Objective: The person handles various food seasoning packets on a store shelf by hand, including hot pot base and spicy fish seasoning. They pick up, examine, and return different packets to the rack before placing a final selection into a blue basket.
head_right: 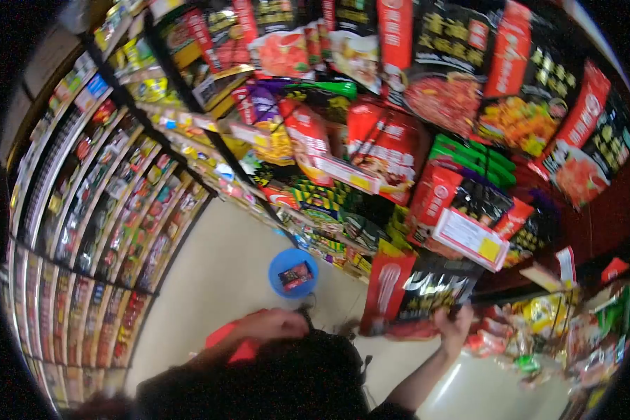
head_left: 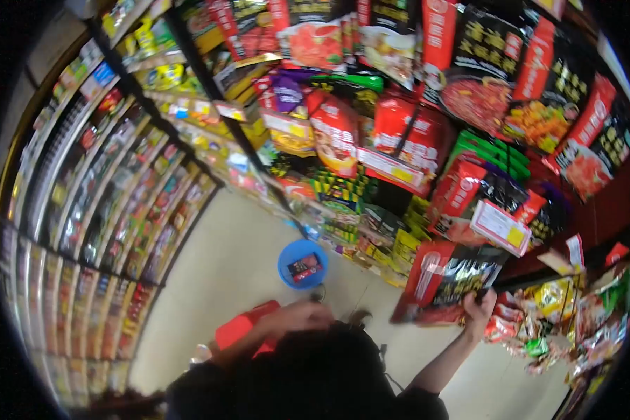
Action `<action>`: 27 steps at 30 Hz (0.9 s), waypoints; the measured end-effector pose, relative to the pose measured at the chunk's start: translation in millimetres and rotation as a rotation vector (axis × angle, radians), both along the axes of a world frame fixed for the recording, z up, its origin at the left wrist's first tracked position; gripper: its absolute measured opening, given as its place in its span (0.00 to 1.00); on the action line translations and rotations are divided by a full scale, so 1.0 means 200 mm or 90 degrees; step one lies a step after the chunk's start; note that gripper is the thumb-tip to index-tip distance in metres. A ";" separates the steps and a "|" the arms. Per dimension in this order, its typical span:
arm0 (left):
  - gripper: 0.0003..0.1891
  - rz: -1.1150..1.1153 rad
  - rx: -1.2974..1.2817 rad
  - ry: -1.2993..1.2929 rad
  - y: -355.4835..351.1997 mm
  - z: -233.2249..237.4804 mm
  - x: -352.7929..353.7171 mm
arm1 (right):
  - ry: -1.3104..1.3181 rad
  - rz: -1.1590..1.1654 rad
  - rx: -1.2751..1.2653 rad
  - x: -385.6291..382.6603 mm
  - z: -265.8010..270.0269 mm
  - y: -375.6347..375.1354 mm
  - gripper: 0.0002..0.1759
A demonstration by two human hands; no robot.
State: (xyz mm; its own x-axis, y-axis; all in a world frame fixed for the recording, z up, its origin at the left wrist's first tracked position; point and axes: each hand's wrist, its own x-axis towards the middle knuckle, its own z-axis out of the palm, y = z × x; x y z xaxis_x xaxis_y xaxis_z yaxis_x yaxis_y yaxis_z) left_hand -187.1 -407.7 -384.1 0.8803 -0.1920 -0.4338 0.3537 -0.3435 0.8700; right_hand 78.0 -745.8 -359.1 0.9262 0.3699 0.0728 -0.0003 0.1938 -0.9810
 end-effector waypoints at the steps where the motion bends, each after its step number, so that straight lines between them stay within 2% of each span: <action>1: 0.14 0.087 0.006 -0.071 0.03 -0.03 0.05 | -0.036 0.012 -0.045 -0.03 0.00 0.01 0.20; 2: 0.16 0.170 0.010 -0.146 0.06 -0.04 0.12 | -0.073 0.022 -0.088 -0.07 -0.01 0.02 0.18; 5: 0.19 0.355 -0.337 -0.236 0.14 0.20 0.27 | -0.059 0.145 -0.207 -0.23 0.03 0.12 0.21; 6: 0.19 0.357 -0.337 -0.283 0.14 0.29 0.29 | -0.108 0.178 -0.229 -0.27 0.03 0.19 0.22; 7: 0.20 0.359 -0.336 -0.327 0.13 0.38 0.29 | -0.126 0.190 -0.230 -0.33 0.18 0.35 0.14; 8: 0.21 0.361 -0.334 -0.367 0.13 0.46 0.29 | -0.158 0.157 -0.233 -0.38 0.14 0.41 0.14; 9: 0.20 0.327 -0.334 -0.436 0.15 0.52 0.30 | -0.163 0.163 -0.204 -0.43 0.25 0.53 0.14; 10: 0.19 0.368 -0.311 -0.435 0.18 0.56 0.31 | -0.167 0.166 -0.174 -0.47 0.41 0.68 0.14; 11: 0.19 0.407 -0.289 -0.431 0.22 0.59 0.31 | -0.285 0.156 -0.222 -0.49 0.52 0.79 0.14; 12: 0.19 0.447 -0.268 -0.428 0.26 0.63 0.30 | -0.333 0.176 -0.235 -0.48 0.61 0.87 0.17; 13: 0.15 0.507 -0.340 -0.417 0.36 0.71 0.32 | -0.380 0.198 -0.249 -0.46 0.69 0.96 0.21; 14: 0.08 0.535 -0.261 -0.531 0.48 0.79 0.36 | -0.425 0.220 -0.263 -0.45 0.75 1.07 0.25; 15: 0.06 0.492 -0.231 -0.541 0.64 0.90 0.39 | -0.396 0.218 -0.202 -0.45 0.80 1.21 0.29; 16: 0.07 0.506 -0.240 -0.598 0.76 1.03 0.42 | -0.369 0.211 -0.140 -0.44 0.87 1.36 0.33; 18: 0.11 0.534 -0.197 -0.688 1.01 1.27 0.46 | -0.377 0.183 0.089 -0.45 1.08 1.75 0.41; 19: 0.12 0.555 -0.142 -0.688 1.16 1.36 0.49 | -0.452 0.187 0.097 -0.42 1.16 1.91 0.45; 20: 0.14 0.530 -0.173 -0.779 1.30 1.43 0.56 | -0.526 0.192 0.104 -0.38 1.24 2.05 0.49; 21: 0.16 0.520 -0.130 -0.736 1.44 1.51 0.56 | -0.720 0.107 -0.002 -0.32 1.31 2.17 0.46; 22: 0.15 0.532 -0.208 -0.716 1.55 1.57 0.60 | -0.758 0.113 -0.073 -0.29 1.35 2.27 0.42; 23: 0.15 0.528 -0.219 -0.718 1.68 1.60 0.65 | -0.798 0.119 -0.143 -0.26 1.40 2.36 0.38; 25: 0.15 0.527 -0.175 -0.790 1.83 1.66 0.70 | -0.708 0.191 -0.144 -0.24 1.46 2.53 0.32; 27: 0.15 0.508 -0.144 -0.835 1.91 1.73 0.71 | -0.745 0.140 -0.130 -0.20 1.49 2.63 0.31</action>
State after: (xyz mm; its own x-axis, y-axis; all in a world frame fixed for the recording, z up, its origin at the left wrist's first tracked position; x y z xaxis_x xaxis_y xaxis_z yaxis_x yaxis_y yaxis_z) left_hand -44.8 -25.1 -37.6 0.5094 0.5428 0.6678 -0.6496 -0.2664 0.7120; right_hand 38.1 -219.2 -62.1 0.2543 0.6144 0.7469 0.8955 0.1421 -0.4218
